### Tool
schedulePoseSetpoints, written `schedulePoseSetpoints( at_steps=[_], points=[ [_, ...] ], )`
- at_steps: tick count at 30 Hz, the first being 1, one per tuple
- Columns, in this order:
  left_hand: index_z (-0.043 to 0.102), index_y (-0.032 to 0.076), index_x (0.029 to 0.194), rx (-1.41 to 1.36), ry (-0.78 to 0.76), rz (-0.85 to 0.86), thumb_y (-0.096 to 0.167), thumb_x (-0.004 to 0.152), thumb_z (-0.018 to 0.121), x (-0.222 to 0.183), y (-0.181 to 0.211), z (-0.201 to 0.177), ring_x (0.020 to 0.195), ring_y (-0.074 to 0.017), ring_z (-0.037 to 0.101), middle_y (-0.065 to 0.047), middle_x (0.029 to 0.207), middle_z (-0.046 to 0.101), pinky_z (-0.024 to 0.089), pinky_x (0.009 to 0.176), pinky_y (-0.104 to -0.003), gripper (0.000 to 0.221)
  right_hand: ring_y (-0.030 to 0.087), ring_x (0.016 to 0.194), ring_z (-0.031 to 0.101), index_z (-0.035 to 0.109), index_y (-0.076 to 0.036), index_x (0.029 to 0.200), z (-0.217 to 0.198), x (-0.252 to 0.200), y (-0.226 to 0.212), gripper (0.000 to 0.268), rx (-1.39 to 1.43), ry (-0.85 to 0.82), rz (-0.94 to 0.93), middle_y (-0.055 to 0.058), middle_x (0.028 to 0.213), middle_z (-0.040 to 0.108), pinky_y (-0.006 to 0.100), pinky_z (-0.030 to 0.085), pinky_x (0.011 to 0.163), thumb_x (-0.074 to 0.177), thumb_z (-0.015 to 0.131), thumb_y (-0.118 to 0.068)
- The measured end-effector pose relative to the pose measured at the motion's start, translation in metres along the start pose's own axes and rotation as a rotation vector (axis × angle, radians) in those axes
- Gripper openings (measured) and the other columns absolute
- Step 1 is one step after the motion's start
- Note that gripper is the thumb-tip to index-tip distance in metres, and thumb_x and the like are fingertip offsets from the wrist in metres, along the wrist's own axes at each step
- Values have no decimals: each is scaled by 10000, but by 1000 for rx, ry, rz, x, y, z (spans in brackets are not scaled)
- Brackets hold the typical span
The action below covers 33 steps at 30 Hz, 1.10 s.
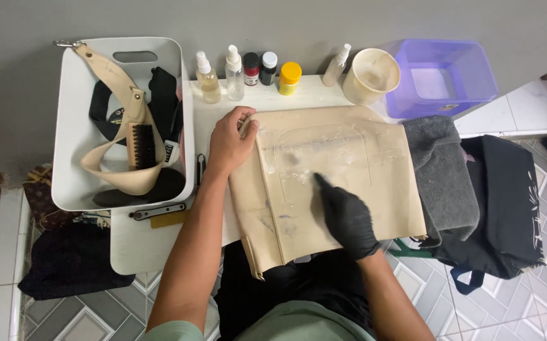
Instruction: Applying and spreading a white polishing or cleaning cream onto the surface of a light-colored bag using a gloved finger.
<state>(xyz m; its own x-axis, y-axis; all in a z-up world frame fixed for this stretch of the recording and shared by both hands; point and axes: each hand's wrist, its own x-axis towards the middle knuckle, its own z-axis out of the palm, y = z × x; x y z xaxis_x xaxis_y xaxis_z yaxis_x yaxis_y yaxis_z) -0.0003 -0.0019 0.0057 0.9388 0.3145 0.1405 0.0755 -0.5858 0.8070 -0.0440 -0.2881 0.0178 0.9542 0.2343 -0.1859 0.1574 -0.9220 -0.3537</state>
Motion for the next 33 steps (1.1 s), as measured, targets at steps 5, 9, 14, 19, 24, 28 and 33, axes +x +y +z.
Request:
schedulePoseSetpoints(
  at_steps=[5, 9, 14, 19, 24, 28, 33],
  points=[
    [652, 182, 1202, 10, 15, -2, 285, 971, 603, -1, -2, 0, 932, -353, 712, -108, 1052, 728, 572, 794, -489, 257, 425, 990, 710, 583, -383, 1430, -8, 8, -8, 434, 12, 27, 41, 82, 1058, 754, 570, 581, 854, 1015, 468, -323],
    [650, 194, 1201, 10, 3, -8, 295, 967, 600, 1, -5, 2, 924, -343, 707, -95, 1049, 723, 570, 798, -482, 260, 355, 948, 735, 697, -361, 1286, 6, 1, -21, 355, 21, 0, -73, 21, 999, 765, 516, 607, 811, 973, 536, -319],
    [647, 197, 1204, 15, 2, -4, 302, 967, 600, 3, -7, 3, 934, -344, 709, -92, 1055, 722, 571, 801, -485, 264, 367, 970, 728, 644, -376, 1358, -12, 7, -14, 404, -21, -8, -94, 34, 1017, 762, 531, 599, 831, 985, 502, -311],
    [648, 180, 1198, 11, 5, 6, 285, 971, 600, 2, -3, 1, 930, -355, 707, -108, 1050, 722, 571, 795, -490, 255, 421, 944, 723, 700, -258, 1291, -26, 1, -39, 356, -14, 47, -109, 122, 993, 760, 570, 591, 804, 985, 520, -280],
    [646, 183, 1208, 5, 6, 10, 297, 973, 597, 2, -7, 3, 926, -348, 706, -113, 1054, 722, 573, 794, -477, 266, 409, 893, 745, 718, -320, 1270, -37, 20, -23, 337, -84, 48, 23, 97, 942, 783, 557, 605, 791, 1003, 512, -329],
    [647, 176, 1206, 15, 6, 19, 301, 976, 588, 2, -2, 0, 921, -348, 710, -119, 1050, 723, 576, 786, -475, 268, 414, 891, 747, 687, -315, 1324, -26, 19, -32, 369, -59, 32, 0, 115, 953, 776, 545, 604, 778, 1006, 501, -310],
    [651, 177, 1214, 3, 5, 21, 307, 981, 594, 2, -8, 3, 923, -351, 704, -129, 1058, 720, 573, 787, -470, 274, 407, 1004, 726, 688, -353, 1318, -32, 28, -43, 367, 27, -104, 39, 89, 1061, 778, 540, 587, 873, 1000, 506, -377]
  ],
)
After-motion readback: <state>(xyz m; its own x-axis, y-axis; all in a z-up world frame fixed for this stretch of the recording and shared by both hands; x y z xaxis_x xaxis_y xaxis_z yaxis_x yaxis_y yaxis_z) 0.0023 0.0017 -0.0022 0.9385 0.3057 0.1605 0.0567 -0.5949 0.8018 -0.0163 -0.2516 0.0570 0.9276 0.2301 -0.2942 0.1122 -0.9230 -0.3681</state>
